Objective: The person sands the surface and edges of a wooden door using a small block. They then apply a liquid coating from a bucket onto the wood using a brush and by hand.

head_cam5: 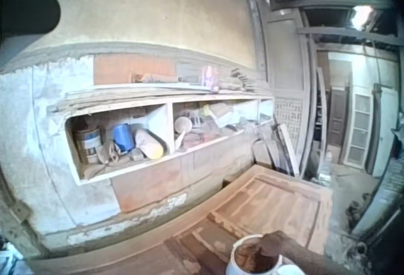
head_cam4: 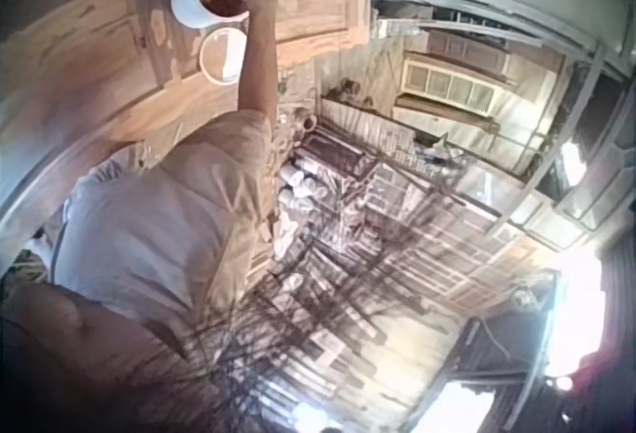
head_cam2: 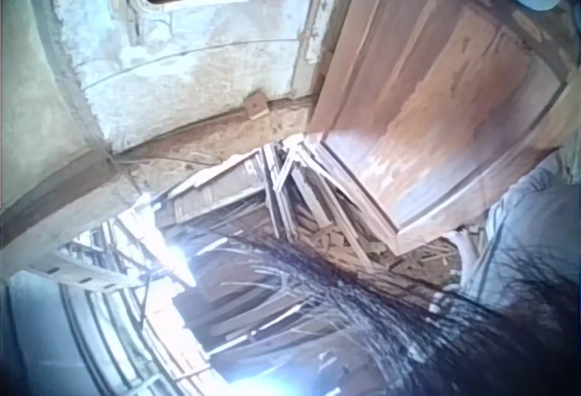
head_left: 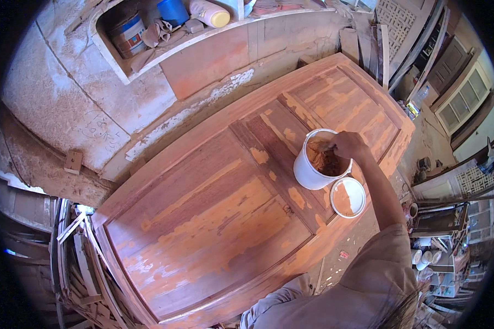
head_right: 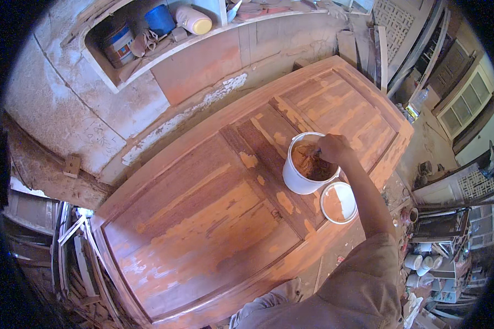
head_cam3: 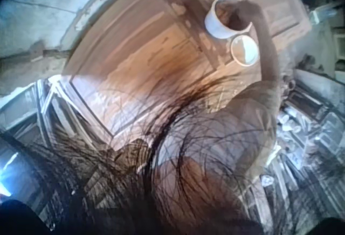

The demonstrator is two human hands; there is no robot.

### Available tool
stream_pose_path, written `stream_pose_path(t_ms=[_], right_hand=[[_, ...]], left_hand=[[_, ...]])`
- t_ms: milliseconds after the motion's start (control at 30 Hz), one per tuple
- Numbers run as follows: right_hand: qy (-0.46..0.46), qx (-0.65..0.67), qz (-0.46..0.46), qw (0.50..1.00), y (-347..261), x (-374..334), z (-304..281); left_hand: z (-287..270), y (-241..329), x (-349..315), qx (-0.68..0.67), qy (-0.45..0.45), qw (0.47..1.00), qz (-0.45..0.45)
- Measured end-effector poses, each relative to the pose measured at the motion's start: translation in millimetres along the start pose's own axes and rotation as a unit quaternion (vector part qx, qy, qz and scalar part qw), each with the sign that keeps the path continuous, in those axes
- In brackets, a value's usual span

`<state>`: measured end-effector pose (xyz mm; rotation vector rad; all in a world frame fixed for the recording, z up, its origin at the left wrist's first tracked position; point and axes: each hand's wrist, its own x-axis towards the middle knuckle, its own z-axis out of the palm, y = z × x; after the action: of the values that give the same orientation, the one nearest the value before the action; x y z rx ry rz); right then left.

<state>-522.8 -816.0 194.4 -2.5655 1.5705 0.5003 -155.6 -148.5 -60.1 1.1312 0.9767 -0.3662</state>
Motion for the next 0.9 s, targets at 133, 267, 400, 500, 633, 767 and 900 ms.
stream_pose_path(t_ms=[133,267,400,500,633,767,900], right_hand=[[0.019,-0.023,-0.045,0.999,-5.0,36.8,32.7],[0.026,-0.032,-0.06,0.997,-11.3,40.4,51.6],[-0.06,-0.046,0.032,0.997,-19.0,22.7,2.2],[-0.026,-0.01,0.028,0.999,-19.9,26.8,-14.3],[-0.014,-0.016,-0.004,1.0,-20.3,53.4,21.9],[-0.007,-0.001,-0.056,0.998,-11.6,65.7,59.8],[-0.035,-0.018,-0.063,0.997,-22.6,40.2,23.7]], left_hand=[[4.3,-3.2,1.6,0.003,-0.006,1.0,-0.003],[2.1,-1.6,1.2,-0.002,-0.006,1.0,-0.003],[-1.5,2.9,-1.2,-0.007,0.0,1.0,0.005],[-1.7,3.5,-1.6,-0.006,0.001,1.0,0.007],[-1.0,0.6,1.5,-0.006,-0.003,1.0,-0.001],[-4.6,2.5,1.8,-0.005,-0.005,1.0,-0.001],[-14.3,10.7,0.2,-0.011,0.003,1.0,0.009]])
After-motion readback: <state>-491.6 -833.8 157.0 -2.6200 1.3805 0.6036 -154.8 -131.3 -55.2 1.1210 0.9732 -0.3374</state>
